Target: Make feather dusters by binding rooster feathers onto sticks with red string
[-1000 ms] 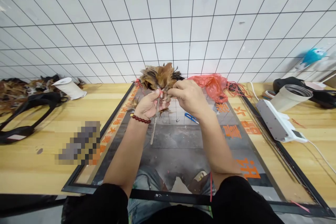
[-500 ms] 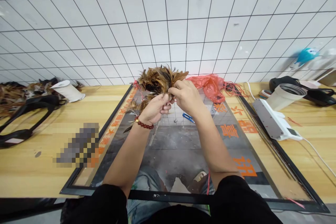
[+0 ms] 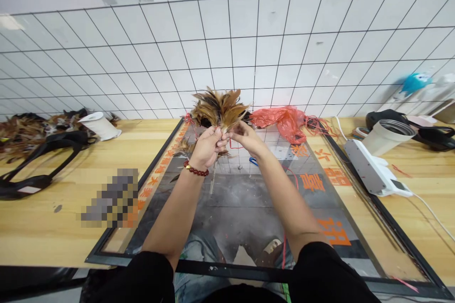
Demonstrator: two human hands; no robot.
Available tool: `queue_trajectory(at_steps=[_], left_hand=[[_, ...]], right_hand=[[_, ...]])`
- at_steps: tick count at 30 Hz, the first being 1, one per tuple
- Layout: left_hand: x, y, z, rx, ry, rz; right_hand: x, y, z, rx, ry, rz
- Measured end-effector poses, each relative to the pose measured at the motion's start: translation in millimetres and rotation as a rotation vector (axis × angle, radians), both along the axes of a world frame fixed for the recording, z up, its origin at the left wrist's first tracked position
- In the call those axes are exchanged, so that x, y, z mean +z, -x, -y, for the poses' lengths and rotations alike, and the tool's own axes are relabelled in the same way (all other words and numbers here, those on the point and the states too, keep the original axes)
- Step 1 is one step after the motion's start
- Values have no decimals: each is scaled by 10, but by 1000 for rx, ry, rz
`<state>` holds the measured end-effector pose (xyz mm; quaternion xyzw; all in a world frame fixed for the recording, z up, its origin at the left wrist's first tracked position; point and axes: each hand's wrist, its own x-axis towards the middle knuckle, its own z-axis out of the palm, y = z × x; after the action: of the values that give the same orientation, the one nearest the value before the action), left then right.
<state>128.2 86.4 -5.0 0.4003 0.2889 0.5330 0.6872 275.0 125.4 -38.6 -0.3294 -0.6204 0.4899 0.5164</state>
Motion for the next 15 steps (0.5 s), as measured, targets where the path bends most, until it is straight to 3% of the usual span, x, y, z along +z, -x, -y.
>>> queue_trajectory(at_steps=[3,7,15], left_hand=[[-31,-29,-33,98,45,-1],[-101,-99,-62,177,39,-70],[-101,-91,-73,88,36,3]], right_hand=[[87,42,89,-184,-38,32],[142,88,154,-252,-46,84],[202,64,174,-211,25,-137]])
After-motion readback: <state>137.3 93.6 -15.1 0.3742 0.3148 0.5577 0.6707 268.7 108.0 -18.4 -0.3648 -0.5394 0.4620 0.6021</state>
